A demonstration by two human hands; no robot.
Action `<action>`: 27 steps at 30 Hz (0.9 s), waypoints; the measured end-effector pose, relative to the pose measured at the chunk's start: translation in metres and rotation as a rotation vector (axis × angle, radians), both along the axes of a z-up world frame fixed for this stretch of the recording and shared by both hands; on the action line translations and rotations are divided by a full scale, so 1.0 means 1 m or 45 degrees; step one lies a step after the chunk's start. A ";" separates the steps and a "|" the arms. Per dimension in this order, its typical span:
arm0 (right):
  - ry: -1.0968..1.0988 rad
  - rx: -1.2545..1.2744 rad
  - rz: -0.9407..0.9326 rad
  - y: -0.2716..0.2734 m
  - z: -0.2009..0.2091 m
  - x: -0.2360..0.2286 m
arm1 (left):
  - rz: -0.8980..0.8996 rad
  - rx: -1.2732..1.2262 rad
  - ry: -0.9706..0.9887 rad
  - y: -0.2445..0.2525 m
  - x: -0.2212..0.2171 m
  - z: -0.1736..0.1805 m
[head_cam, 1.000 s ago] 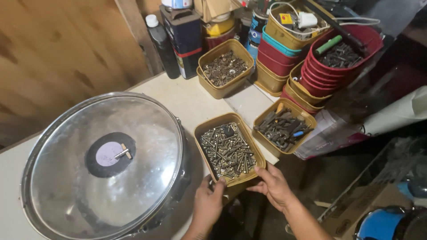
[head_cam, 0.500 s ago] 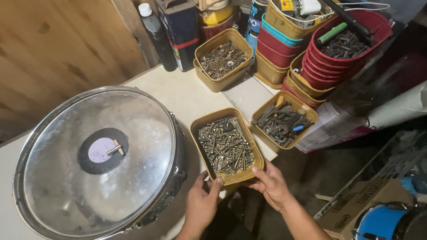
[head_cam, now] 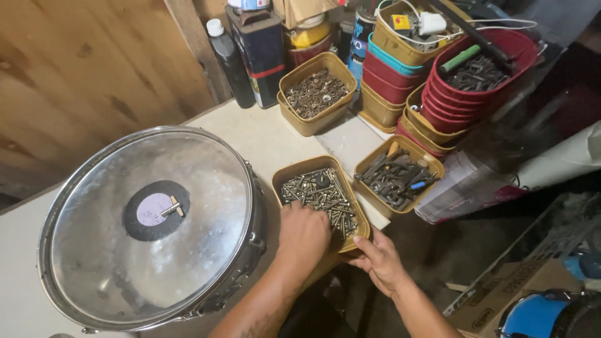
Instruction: The person assembles a metal drum by inserting and tightening screws into the rim using their hands. They pick screws from a container and secure them around the drum's edge, occasionally rotating the drum to access different sections.
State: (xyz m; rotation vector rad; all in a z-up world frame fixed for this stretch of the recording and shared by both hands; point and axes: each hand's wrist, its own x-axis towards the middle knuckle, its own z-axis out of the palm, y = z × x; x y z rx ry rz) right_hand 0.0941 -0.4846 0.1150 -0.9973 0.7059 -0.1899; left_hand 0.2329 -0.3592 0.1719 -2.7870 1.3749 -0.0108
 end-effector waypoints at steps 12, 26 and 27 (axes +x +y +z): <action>-0.008 -0.006 0.027 0.000 0.002 -0.002 | -0.049 -0.344 0.132 0.010 0.005 -0.023; 0.048 -0.646 -0.173 0.002 -0.006 -0.006 | 0.435 -1.182 0.853 0.078 -0.052 0.048; -0.155 -0.864 -0.311 0.001 -0.014 -0.011 | 0.339 -1.235 0.772 0.081 -0.053 0.044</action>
